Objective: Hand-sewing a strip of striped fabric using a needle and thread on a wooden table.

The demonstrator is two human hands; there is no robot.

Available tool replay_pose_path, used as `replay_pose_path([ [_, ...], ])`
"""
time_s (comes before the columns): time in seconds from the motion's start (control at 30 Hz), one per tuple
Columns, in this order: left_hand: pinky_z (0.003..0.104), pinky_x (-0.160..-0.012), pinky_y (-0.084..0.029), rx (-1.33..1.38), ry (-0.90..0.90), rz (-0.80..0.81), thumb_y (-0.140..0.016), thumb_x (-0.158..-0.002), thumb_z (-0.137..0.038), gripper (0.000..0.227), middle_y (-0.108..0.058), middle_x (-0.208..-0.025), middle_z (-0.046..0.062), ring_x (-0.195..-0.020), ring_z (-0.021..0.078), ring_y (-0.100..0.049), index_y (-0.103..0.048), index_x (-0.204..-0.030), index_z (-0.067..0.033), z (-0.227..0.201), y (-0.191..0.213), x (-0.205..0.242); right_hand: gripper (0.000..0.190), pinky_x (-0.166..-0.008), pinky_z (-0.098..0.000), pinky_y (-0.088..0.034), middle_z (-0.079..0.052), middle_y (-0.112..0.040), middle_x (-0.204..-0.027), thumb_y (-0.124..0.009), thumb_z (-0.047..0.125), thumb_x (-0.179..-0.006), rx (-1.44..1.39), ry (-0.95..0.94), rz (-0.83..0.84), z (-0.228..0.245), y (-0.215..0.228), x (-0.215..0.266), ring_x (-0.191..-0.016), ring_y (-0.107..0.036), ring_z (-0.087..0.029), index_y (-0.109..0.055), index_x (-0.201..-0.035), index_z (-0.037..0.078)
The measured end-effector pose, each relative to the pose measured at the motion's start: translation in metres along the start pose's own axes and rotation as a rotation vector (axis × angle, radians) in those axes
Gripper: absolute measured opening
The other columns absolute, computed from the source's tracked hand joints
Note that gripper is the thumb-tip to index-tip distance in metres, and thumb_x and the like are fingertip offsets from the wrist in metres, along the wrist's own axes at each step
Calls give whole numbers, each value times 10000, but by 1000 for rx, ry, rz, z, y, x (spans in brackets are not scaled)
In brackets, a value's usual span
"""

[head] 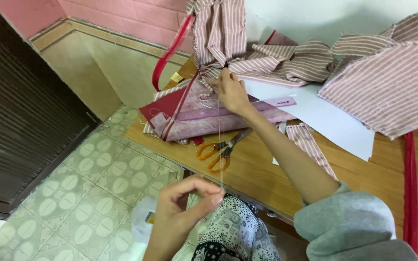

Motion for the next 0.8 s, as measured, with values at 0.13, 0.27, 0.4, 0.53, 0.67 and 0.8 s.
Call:
replay_pose_path([
  [0.13, 475, -1164, -518, 45, 51, -111, -902, -827, -258, 119, -899, -859, 16, -814, 126, -781, -860, -860, -151, -16, 21, 18, 370, -1002, -473, -400, -50, -768, -1063, -510, -100, -791, 125, -53, 26, -6, 4, 8, -1015, -551, -250, -455, -1057, 151],
  [0.27, 570, -1130, -551, 210, -79, -68, -874, -802, -259, 147, -687, -652, -19, -628, 151, -628, -790, -762, -146, -33, 44, 31, 64, -949, -473, -382, -73, -742, -1104, -440, 79, -1052, 203, 34, 13, -23, 11, 20, -1021, -527, -273, -479, -1082, 120],
  [0.4, 567, -1191, -481, 215, -259, -50, -870, -860, -264, 139, -715, -691, 1, -656, 141, -610, -794, -867, -147, -40, 68, 45, 197, -1041, -582, -452, -169, -760, -1241, -389, 223, -1169, 334, 57, 47, -15, 26, 38, -1294, -589, -369, -520, -1142, 77],
  [0.53, 585, -1199, -485, 118, -350, -77, -797, -900, -269, 140, -614, -660, -29, -626, 113, -544, -731, -843, -159, -56, 77, 52, 131, -1027, -548, -452, -153, -766, -1028, -499, 5, -1028, 466, 90, 69, -11, 35, 44, -1241, -612, -354, -538, -1135, 69],
  [0.67, 580, -1249, -469, 71, -449, -75, -767, -944, -275, 151, -561, -695, -33, -654, 117, -542, -719, -888, -142, -61, 87, 55, 100, -1010, -588, -458, -155, -773, -1084, -511, 71, -1035, 395, 96, 74, -14, 39, 47, -1312, -565, -391, -572, -1114, 73],
  [0.8, 570, -1254, -512, 41, -476, -132, -718, -949, -254, 110, -605, -756, -25, -694, 118, -604, -718, -932, -146, -64, 96, 58, 92, -941, -559, -473, -93, -745, -1159, -660, 142, -1020, 286, 141, 72, 4, 46, 57, -1184, -553, -344, -653, -1107, 112],
])
Point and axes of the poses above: each hand's wrist, its own x-axis away from the middle knuckle, its own y-axis out of the back of the hand, z = x × y, the point moved 2 cm from there along -x, towards the middle knuckle
